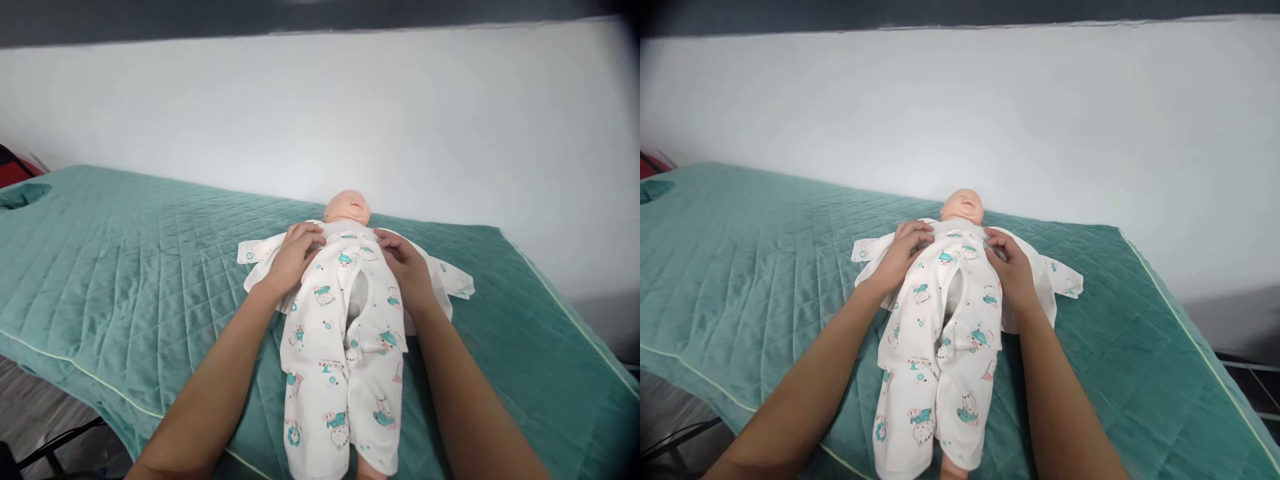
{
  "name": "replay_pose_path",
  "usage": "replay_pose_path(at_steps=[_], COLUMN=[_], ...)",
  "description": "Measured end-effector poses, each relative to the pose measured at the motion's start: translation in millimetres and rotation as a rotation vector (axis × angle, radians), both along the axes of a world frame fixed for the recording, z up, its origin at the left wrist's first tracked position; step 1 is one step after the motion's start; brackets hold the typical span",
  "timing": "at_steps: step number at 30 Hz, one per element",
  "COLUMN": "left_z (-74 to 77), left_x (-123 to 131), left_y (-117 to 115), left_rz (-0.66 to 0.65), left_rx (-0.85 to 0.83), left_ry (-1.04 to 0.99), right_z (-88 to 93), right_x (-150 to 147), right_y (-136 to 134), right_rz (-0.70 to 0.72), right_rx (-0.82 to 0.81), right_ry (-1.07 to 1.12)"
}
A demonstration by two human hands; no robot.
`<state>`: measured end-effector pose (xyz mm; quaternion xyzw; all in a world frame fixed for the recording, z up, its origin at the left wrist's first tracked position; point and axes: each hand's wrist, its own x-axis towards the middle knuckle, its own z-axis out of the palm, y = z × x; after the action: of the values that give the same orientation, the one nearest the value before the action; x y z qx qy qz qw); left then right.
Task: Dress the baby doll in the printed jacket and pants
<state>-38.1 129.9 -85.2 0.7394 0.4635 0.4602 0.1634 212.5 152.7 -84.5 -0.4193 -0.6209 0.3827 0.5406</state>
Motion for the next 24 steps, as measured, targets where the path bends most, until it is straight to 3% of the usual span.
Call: replay_pose_path(at_steps=[7,19,24], left_z=[4.8,13.4,20.7], left_x=[-0.7,-3.6,-4.2], left_y=[6.9,11.0,17.5], left_rz=[-0.089,-0.152,-0.107], left_rx=[-0.186,-0.235,-0.200], left_ry=[-0.120,-0.144,-0.039], right_z=[-0.3,10.6,22.0], right_x=[3.1,-4.1,1.2], right_y=[9.3,16.5,33.3], right_rz=[0.136,0.089,0.187], right_rx=[-0.003,0.022,0.020], right_ry=[0.015,-0.181,-0.348])
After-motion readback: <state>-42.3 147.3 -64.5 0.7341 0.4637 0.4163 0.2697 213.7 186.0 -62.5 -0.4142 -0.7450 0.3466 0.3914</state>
